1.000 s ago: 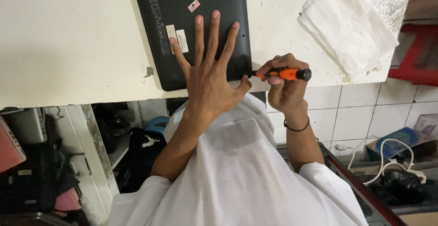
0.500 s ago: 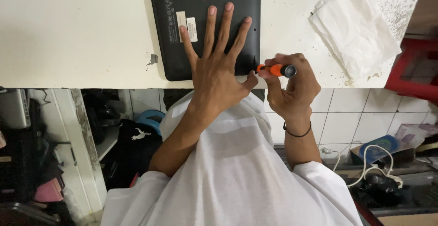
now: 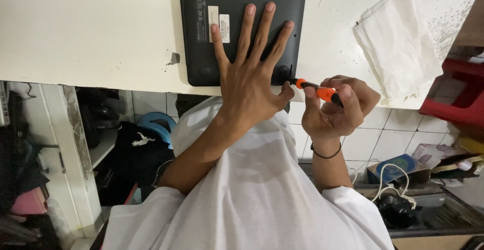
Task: Unscrewing the back cover of a laptop using a screwdriver and wiping the surface with a cloth.
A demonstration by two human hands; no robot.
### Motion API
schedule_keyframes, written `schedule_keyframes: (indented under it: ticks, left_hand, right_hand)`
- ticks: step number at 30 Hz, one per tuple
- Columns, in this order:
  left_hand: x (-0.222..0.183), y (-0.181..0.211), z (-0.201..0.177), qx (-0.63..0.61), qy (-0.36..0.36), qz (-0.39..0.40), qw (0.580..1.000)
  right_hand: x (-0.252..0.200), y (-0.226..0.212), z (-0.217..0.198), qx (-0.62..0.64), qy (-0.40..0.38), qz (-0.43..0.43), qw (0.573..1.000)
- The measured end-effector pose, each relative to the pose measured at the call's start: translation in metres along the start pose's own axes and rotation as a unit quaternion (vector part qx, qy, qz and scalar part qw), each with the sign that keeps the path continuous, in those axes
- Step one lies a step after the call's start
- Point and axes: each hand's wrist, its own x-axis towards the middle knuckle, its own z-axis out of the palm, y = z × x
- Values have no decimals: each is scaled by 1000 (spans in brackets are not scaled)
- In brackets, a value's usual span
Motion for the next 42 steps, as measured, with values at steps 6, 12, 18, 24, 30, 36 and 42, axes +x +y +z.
schedule_keyframes:
  ticks: [6,12,18,24,30,36,42]
  left_hand:
    - [-2,1,10,-31,53,-10,998]
    - [-2,-1,6,-12,34,1,999]
    - [-1,-3,-1,1,-26,4,1000]
    - [0,-4,3,-12,-3,-1,1000]
    - [0,-5,-5,13,-46,12,999]
    - [2,-4,-8,3,-44,8,999]
    - [2,-4,-12,14,-68,12,997]
  right_hand:
    - [-11,-2,0,50,-26,-39,998]
    - [-13,-6,7,219,-133,29,966]
    - [-21,-8,23,301,-5,181,936]
    - [-11,-18,25,362,-32,209,908]
    - [32,-29,21,418,4,229,879]
    - [35,-25,11,444,-11,275,853]
    - [31,-21,9,445,32,317,837]
